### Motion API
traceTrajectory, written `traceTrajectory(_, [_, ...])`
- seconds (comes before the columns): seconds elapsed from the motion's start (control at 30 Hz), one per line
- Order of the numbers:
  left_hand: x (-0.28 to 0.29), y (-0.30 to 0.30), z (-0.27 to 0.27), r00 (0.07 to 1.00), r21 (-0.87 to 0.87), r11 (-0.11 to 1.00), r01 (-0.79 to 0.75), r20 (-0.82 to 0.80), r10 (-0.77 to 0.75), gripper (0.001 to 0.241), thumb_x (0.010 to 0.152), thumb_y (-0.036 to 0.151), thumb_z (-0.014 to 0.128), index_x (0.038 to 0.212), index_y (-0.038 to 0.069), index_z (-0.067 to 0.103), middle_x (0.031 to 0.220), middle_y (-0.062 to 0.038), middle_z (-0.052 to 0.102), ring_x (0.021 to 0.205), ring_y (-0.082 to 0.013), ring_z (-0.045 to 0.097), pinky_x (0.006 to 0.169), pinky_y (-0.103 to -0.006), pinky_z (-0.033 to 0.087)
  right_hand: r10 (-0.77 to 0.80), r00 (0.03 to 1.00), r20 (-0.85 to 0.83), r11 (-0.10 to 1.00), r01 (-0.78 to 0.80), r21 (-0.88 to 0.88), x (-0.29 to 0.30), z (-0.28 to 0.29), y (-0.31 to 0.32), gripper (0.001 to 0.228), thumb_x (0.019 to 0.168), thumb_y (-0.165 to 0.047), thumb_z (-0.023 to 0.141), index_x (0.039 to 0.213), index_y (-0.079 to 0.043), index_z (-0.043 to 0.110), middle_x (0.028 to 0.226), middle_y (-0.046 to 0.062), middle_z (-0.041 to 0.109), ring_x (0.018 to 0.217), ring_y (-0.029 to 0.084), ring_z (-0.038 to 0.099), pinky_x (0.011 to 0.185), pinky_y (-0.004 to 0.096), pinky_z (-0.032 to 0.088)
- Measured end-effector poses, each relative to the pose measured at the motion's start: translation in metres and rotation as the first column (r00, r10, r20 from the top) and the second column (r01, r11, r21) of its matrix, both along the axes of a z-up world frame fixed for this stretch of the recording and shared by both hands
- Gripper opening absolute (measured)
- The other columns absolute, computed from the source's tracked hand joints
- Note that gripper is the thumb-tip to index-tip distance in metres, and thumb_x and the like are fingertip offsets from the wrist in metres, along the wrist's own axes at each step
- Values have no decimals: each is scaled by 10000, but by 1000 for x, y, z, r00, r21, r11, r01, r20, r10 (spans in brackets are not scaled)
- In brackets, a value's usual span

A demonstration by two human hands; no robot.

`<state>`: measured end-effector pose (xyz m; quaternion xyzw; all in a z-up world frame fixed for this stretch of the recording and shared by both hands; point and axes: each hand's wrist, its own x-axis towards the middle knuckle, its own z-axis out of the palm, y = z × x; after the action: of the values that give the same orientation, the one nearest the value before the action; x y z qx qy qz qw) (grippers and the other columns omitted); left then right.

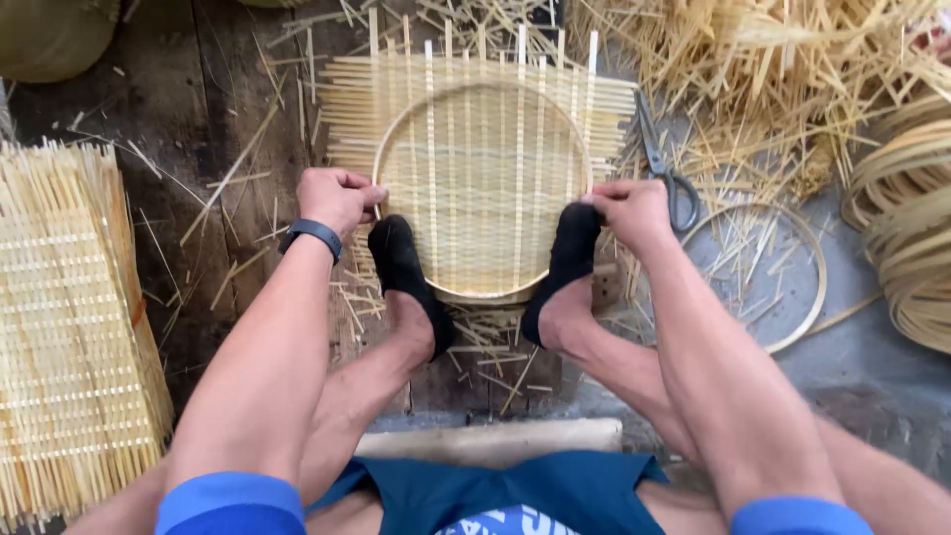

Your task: The person sits on the floor assembling woven bamboo sieves. They trim excess bamboo strips from a woven mat with scissors, fit a bent bamboo rim hoop around the mat, press the woven sheet into a round wooden mold, and tuck and weave the protruding strip ends to secure the rim, repeating the process on multiple sieves.

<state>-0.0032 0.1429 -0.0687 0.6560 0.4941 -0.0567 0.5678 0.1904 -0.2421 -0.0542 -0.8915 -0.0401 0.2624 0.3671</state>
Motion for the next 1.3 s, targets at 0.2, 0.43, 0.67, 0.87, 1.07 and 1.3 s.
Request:
traceTrajectory(0.2, [113, -21, 43, 630, 834, 446, 325, 161, -760, 437, 1064, 418, 714, 1274, 35, 696, 1286, -165, 685, 1236, -334, 591, 1099, -477, 424, 684, 504, 527, 634, -769, -88, -112, 80, 103, 874, 735, -337, 810, 1444, 21, 445, 1450, 271, 453, 1404, 488, 391, 1187, 616, 288])
traceTrajectory(0.43, [152, -44, -16, 738, 715, 609, 343, 196, -646, 323, 1019, 492, 618, 1158, 259, 794, 1226, -20, 743, 1177, -272, 663, 948, -429, 546, 843, 102, 528, 500, -514, -698, -165, -7, 100, 778, 915, -394, 729, 1566, -85, 436, 1595, 223, 357, 1535, 451, 235, 1256, 672, 184])
traceTrajectory(0.67, [167, -36, -26, 756, 626, 679, 383, 209, -620, 283, 953, 458, 605, 1118, 344, 804, 1293, 4, 697, 1151, -253, 661, 918, -423, 552, 667, 419, 616, 655, -724, -218, -103, -7, 100, 572, 812, -251, 698, 1346, -59, 628, 1437, 195, 547, 1386, 388, 454, 1119, 587, 357])
traceTrajectory(0.87, [165, -38, -2, 657, 799, 477, 366, 141, -741, 276, 1036, 387, 538, 1060, 265, 785, 1376, -41, 630, 1183, -290, 611, 792, -416, 572, 470, 429, 771, 827, -519, -215, 39, 7, 152, 262, 1011, -224, 689, 1226, -77, 716, 1276, 100, 704, 1230, 340, 619, 1027, 460, 486])
traceTrajectory(1.07, [184, -44, 5, 694, 592, 496, 635, -155, -704, 463, 1100, 539, 438, 974, 182, 705, 950, -27, 733, 896, -274, 703, 693, -417, 555, 437, 727, 530, 883, -458, -100, 66, -25, 156, 131, 1053, -212, 686, 1032, -111, 768, 923, 124, 732, 855, 320, 701, 771, 449, 551])
traceTrajectory(1.3, [218, -23, -19, 750, 295, 704, 646, -73, -658, 567, 923, 622, 629, 851, 80, 779, 903, -180, 742, 819, -313, 698, 781, -450, 552, 135, 568, 812, 969, -246, 11, 52, 13, 141, 180, 1033, -178, 639, 983, -88, 788, 982, 167, 756, 958, 424, 696, 861, 530, 515])
